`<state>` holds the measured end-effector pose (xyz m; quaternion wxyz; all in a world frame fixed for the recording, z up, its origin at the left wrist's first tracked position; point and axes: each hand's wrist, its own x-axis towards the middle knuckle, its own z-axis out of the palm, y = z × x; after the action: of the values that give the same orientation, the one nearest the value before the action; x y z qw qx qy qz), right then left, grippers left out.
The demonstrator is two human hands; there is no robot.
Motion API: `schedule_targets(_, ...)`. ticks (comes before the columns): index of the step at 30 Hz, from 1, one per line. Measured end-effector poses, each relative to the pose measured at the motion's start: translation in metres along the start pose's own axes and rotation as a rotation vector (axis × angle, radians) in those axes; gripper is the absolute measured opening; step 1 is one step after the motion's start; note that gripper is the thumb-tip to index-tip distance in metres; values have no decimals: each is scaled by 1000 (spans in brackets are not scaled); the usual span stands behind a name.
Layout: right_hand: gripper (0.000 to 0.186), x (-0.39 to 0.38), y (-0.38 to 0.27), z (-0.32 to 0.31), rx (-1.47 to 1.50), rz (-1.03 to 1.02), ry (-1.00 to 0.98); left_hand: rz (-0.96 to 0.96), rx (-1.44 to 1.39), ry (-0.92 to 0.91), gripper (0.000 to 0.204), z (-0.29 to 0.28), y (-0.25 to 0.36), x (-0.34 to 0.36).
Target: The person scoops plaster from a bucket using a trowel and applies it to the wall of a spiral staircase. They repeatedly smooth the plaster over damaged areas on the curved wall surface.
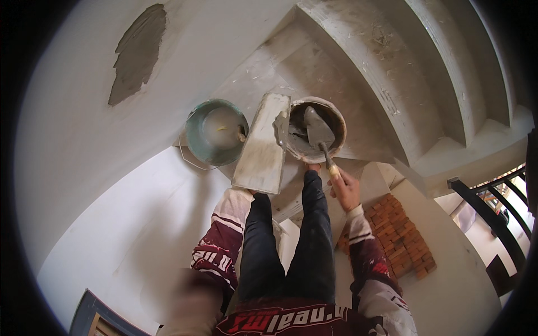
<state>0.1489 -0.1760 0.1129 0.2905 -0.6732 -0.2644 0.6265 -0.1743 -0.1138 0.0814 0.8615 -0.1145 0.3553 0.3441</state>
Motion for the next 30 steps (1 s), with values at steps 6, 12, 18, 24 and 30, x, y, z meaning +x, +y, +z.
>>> schedule_targets(6, 48, -29, -9, 37, -439, -588, 343, 7, 1, 22, 66, 15, -1, 25)
schedule_targets(12, 60, -29, 31, 55, -579, -680, 429, 17, 12, 38, 66, 26, -3, 45)
schedule_targets(18, 58, -51, 51, 0, -705, -590, 347, 38, 13, 43, 65, 32, -5, 52)
schedule_targets(24, 52, 14, 55, -18, -916, -314, 198, 101, 17, 45, 65, 31, -3, 42)
schedule_targets(30, 45, 81, 17, 24, -755, -397, 101, 84, 32, 31, 64, 40, -16, 19)
